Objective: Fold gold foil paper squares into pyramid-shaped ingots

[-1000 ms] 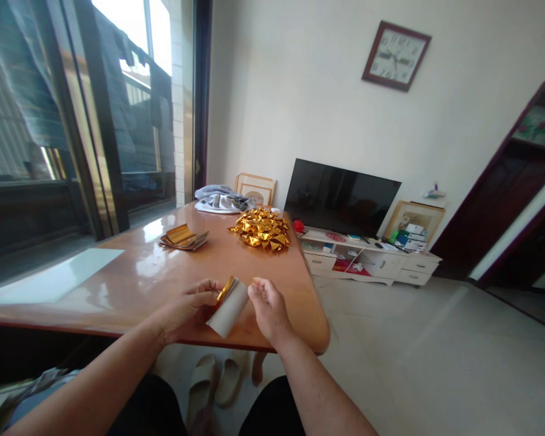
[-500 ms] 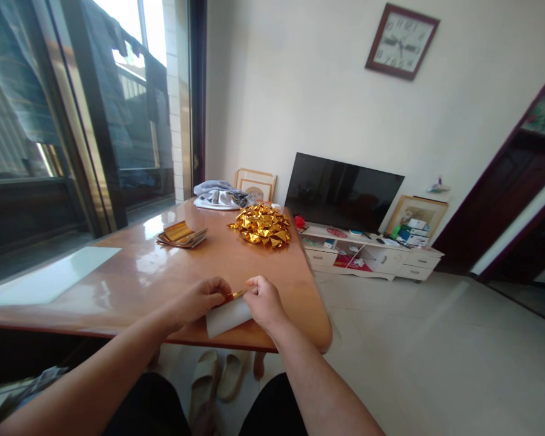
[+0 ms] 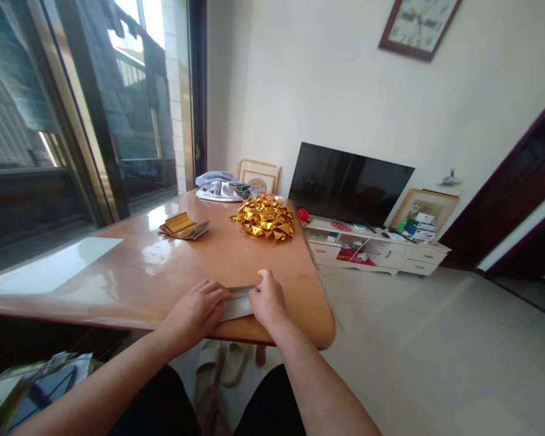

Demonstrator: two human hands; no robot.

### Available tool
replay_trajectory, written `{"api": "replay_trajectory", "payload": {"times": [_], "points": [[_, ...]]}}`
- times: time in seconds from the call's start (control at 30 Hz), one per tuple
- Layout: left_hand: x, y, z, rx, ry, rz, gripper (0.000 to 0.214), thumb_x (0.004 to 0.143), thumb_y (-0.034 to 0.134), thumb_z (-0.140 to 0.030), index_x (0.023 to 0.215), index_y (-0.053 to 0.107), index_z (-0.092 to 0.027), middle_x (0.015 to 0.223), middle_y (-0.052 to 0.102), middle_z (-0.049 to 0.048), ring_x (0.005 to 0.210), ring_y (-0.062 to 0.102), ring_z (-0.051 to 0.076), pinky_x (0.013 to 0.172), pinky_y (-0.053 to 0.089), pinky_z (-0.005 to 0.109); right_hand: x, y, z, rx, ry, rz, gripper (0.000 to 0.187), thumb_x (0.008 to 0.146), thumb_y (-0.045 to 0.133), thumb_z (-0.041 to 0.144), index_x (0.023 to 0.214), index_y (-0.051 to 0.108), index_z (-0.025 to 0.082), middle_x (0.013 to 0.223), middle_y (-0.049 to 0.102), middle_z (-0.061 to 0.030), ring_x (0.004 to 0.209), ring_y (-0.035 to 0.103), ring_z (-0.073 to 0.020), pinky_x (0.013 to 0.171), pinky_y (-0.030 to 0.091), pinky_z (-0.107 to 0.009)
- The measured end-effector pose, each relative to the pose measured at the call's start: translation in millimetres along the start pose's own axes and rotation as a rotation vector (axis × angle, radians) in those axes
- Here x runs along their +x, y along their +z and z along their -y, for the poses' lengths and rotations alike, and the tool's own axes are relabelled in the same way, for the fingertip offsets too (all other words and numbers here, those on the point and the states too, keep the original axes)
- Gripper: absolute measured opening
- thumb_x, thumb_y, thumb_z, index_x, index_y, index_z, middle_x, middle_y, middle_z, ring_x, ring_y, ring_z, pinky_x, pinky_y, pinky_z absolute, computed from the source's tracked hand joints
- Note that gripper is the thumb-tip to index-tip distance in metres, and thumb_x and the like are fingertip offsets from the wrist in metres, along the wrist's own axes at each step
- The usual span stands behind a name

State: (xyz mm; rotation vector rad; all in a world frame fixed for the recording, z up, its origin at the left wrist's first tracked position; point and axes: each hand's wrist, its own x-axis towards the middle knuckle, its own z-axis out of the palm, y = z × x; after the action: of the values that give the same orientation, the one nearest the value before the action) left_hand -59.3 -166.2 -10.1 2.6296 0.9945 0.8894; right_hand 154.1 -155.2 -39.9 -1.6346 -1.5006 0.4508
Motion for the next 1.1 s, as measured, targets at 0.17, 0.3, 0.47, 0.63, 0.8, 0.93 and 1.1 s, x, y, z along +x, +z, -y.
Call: {"api": "replay_trajectory", "payload": {"times": [0.17, 0.3, 0.47, 0.63, 0.8, 0.93, 1.1], "points": [[0, -3.4, 0, 0.041, 0.009, 0.087, 0.025, 0.097, 0.048, -0.027, 0.095, 0.072, -0.02, 0.092, 0.064, 0.0098, 0.092, 0.058, 0.025, 0.087, 0.041, 0.038, -3, -11, 3, -0.038, 0.003, 0.038, 0.043, 0.077, 0.061, 0.019, 0.119, 0.062, 0.019, 0.07, 0.067, 0.0011, 0.067, 0.063, -0.0189, 0.064, 0.043, -0.029], [1, -8.3, 2, 0.072, 0.024, 0.133, 0.024, 0.092, 0.06, -0.042, 0.099, 0.073, -0.023, 0.096, 0.065, 0.0087, 0.097, 0.058, 0.028, 0.088, 0.038, 0.04, -4, -30, 2, -0.074, -0.028, 0.032, 0.029, 0.079, 0.063, 0.024, 0.108, 0.069, 0.022, 0.083, 0.072, -0.0031, 0.078, 0.065, -0.0208, 0.07, 0.046, -0.03], [3, -9.3, 7, 0.091, 0.005, 0.159, 0.026, 0.088, 0.065, -0.046, 0.101, 0.073, -0.025, 0.098, 0.066, 0.0075, 0.097, 0.059, 0.028, 0.087, 0.036, 0.039, -11, -49, 4, -0.007, -0.166, 0.141, 0.017, 0.084, 0.06, 0.024, 0.097, 0.071, 0.023, 0.09, 0.073, -0.0025, 0.082, 0.065, -0.0202, 0.074, 0.047, -0.03], [4, -10.6, 8, 0.064, 0.023, 0.161, 0.027, 0.095, 0.056, -0.044, 0.1, 0.074, -0.025, 0.098, 0.066, 0.0071, 0.096, 0.059, 0.026, 0.086, 0.034, 0.038, -25, -64, 15, -0.112, -0.347, 0.249, 0.018, 0.084, 0.067, 0.024, 0.101, 0.072, 0.024, 0.101, 0.071, -0.0037, 0.096, 0.063, -0.0218, 0.088, 0.046, -0.033], [4, -12.9, 6, 0.106, 0.029, 0.187, 0.037, 0.102, 0.044, -0.046, 0.098, 0.074, -0.025, 0.096, 0.067, 0.0065, 0.096, 0.059, 0.024, 0.084, 0.033, 0.037, -30, -64, 18, -0.21, -0.46, 0.366, 0.034, 0.08, 0.077, 0.028, 0.113, 0.072, 0.027, 0.114, 0.069, -0.0046, 0.108, 0.059, -0.0239, 0.095, 0.043, -0.035], [5, -15.9, 3, 0.117, 0.036, 0.189, 0.044, 0.104, 0.037, -0.046, 0.094, 0.074, -0.024, 0.095, 0.068, 0.0062, 0.097, 0.059, 0.023, 0.085, 0.034, 0.036, -23, -56, 13, -0.208, -0.479, 0.379, 0.013, 0.094, 0.064, 0.028, 0.1, 0.075, 0.025, 0.099, 0.072, -0.0031, 0.096, 0.061, -0.0196, 0.089, 0.044, -0.031], [6, -13.2, 4, 0.091, -0.015, 0.136, 0.043, 0.104, 0.037, -0.051, 0.109, 0.071, -0.026, 0.102, 0.073, 0.0052, 0.101, 0.063, 0.023, 0.088, 0.037, 0.036, -13, -49, 12, -0.231, -0.442, 0.348, 0.022, 0.099, 0.056, 0.028, 0.089, 0.075, 0.021, 0.088, 0.071, -0.0026, 0.083, 0.062, -0.0162, 0.079, 0.044, -0.028]]}}
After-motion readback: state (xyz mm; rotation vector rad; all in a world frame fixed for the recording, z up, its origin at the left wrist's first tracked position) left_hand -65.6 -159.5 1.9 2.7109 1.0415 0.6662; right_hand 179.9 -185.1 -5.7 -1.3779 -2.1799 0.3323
